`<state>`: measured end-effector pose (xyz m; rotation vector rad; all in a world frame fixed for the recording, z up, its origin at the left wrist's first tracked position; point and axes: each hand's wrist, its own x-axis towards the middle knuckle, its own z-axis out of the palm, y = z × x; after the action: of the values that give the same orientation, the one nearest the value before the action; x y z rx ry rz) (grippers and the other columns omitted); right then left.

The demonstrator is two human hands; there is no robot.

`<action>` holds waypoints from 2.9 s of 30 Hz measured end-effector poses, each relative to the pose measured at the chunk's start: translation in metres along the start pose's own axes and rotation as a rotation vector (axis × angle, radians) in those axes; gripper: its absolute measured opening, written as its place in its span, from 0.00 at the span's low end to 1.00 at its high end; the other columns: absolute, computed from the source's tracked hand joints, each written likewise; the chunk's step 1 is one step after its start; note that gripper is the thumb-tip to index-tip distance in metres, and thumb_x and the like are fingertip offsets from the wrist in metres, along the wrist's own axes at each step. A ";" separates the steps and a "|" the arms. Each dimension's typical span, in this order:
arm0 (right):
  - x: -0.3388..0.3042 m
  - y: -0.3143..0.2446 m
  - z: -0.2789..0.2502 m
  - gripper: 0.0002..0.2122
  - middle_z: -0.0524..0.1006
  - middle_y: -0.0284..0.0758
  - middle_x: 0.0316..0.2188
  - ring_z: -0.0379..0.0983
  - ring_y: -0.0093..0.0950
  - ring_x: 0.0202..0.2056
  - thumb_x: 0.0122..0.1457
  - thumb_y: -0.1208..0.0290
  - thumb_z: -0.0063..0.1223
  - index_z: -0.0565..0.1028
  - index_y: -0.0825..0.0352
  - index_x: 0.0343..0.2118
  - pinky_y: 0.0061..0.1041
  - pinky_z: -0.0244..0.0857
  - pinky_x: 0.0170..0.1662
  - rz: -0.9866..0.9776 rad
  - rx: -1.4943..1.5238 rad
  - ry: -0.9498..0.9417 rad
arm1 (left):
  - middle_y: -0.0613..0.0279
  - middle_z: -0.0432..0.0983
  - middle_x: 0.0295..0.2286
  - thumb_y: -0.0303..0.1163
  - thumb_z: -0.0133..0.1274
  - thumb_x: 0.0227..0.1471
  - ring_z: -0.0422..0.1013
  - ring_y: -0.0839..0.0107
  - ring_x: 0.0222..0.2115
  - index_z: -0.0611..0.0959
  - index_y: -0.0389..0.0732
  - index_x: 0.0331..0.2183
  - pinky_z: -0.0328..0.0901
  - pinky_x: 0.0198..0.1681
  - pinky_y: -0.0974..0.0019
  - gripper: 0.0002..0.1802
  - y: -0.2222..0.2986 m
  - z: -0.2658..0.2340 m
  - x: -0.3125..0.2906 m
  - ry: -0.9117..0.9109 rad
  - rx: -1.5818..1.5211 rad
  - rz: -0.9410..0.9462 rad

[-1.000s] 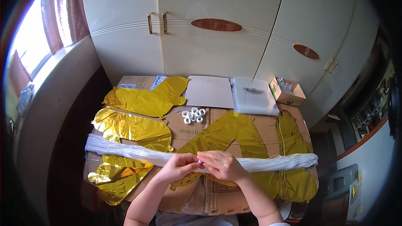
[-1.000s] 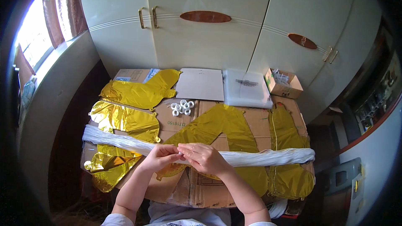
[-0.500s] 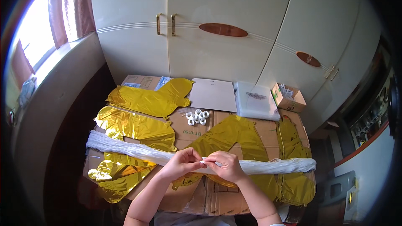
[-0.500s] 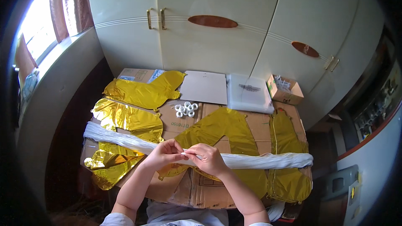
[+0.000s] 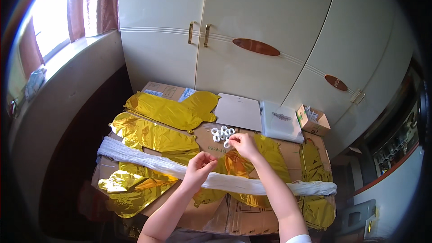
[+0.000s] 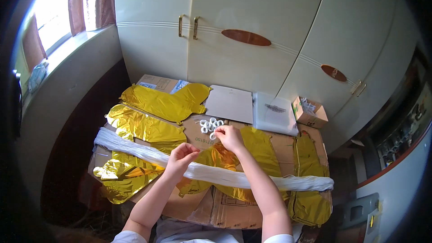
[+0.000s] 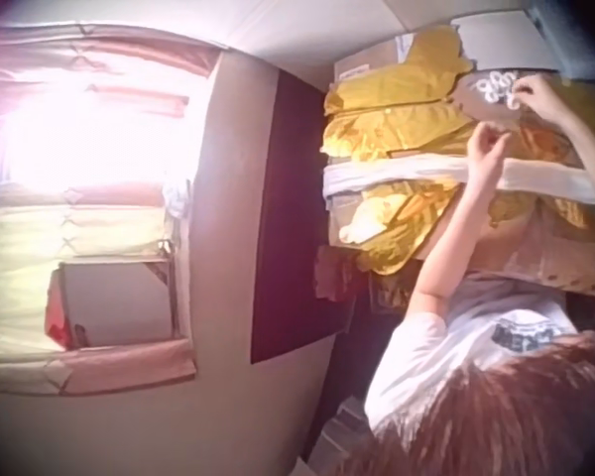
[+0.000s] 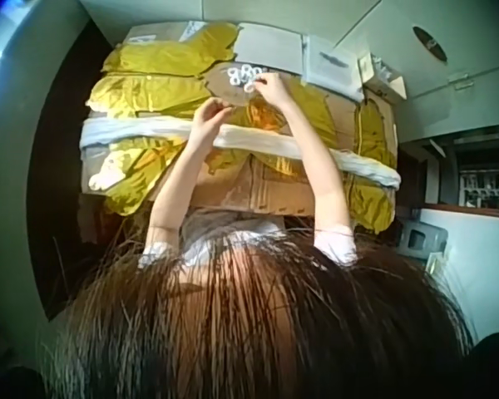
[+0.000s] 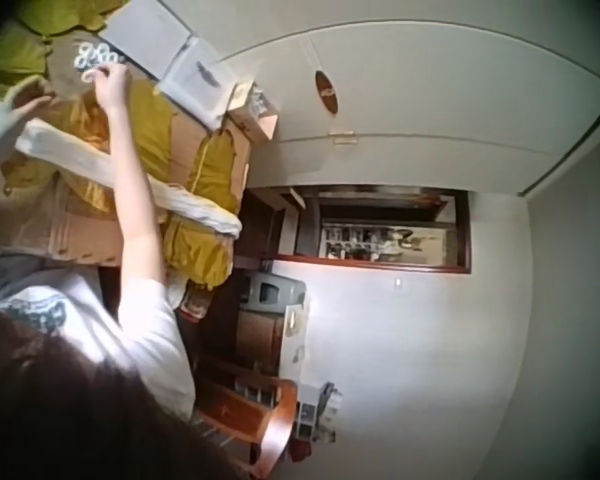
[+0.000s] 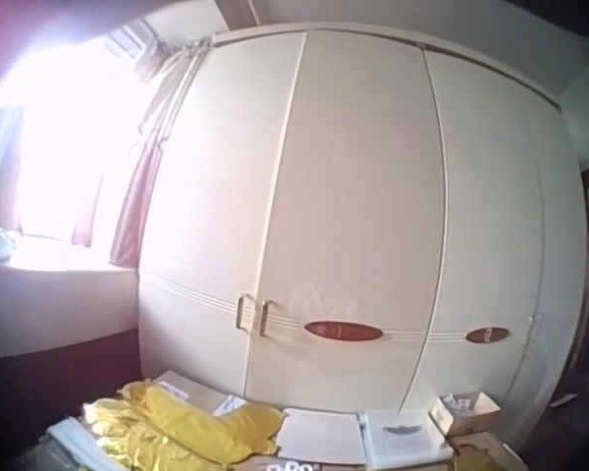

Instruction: Preparing and organizing white decorative strips and small plastic components onto gold foil surfaces for packaging.

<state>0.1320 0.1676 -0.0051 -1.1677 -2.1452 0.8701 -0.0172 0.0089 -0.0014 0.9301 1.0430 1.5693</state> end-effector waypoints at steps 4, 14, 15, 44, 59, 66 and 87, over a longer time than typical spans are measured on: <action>0.025 -0.001 0.014 0.06 0.78 0.35 0.27 0.74 0.35 0.32 0.45 0.67 0.56 0.80 0.59 0.26 0.32 0.67 0.37 0.030 -0.231 -0.020 | 0.74 0.65 0.21 0.28 0.53 0.48 0.58 0.88 0.21 0.75 0.38 0.29 0.54 0.24 0.82 0.05 -0.002 -0.001 0.000 0.002 0.068 0.038; 0.033 -0.001 0.031 0.04 0.74 0.34 0.29 0.68 0.34 0.38 0.42 0.67 0.60 0.78 0.59 0.19 0.31 0.63 0.42 -0.017 -0.457 0.117 | 0.70 0.71 0.29 0.24 0.53 0.48 0.63 0.84 0.28 0.74 0.37 0.31 0.60 0.32 0.79 0.05 -0.002 -0.004 -0.004 -0.009 0.180 0.043; 0.032 -0.001 0.032 0.03 0.74 0.33 0.29 0.68 0.34 0.38 0.42 0.67 0.60 0.78 0.59 0.19 0.32 0.64 0.41 -0.032 -0.468 0.119 | 0.70 0.71 0.29 0.24 0.53 0.48 0.63 0.85 0.28 0.74 0.37 0.31 0.59 0.32 0.80 0.05 -0.001 -0.004 -0.004 -0.009 0.205 0.051; -0.076 -0.046 -0.058 0.10 0.75 0.37 0.34 0.72 0.36 0.39 0.51 0.67 0.47 0.77 0.61 0.34 0.33 0.66 0.42 -0.167 -0.499 -0.549 | 0.66 0.70 0.28 0.31 0.55 0.40 0.65 0.65 0.33 0.79 0.45 0.24 0.58 0.36 0.63 0.03 -0.015 0.015 -0.011 -0.129 1.336 0.585; -0.078 -0.021 -0.052 0.08 0.74 0.27 0.23 0.65 0.15 0.27 0.55 0.69 0.47 0.75 0.67 0.30 0.19 0.61 0.32 -0.072 0.403 -0.639 | 0.63 0.71 0.21 0.27 0.54 0.43 0.66 0.63 0.26 0.78 0.41 0.28 0.58 0.32 0.63 0.05 -0.002 0.019 -0.012 -0.136 1.127 0.565; -0.081 -0.026 -0.050 0.08 0.68 0.28 0.22 0.62 0.23 0.24 0.55 0.74 0.43 0.71 0.64 0.20 0.19 0.57 0.33 -0.137 1.301 -0.269 | 0.53 0.67 0.37 0.28 0.55 0.46 0.68 0.62 0.37 0.74 0.36 0.37 0.62 0.43 0.63 0.14 0.004 0.028 -0.014 -0.203 0.662 0.329; -0.089 -0.037 -0.032 0.13 0.66 0.24 0.21 0.60 0.12 0.23 0.57 0.74 0.43 0.71 0.64 0.46 0.13 0.56 0.25 -0.032 0.882 -0.723 | 0.66 0.63 0.38 0.25 0.50 0.50 0.63 0.76 0.39 0.76 0.37 0.33 0.58 0.44 0.67 0.05 -0.024 0.010 -0.010 -0.403 -0.320 -0.074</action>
<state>0.1780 0.0841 0.0295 -0.3728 -1.8322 2.1618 0.0021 0.0041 -0.0214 0.9223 0.5195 1.3618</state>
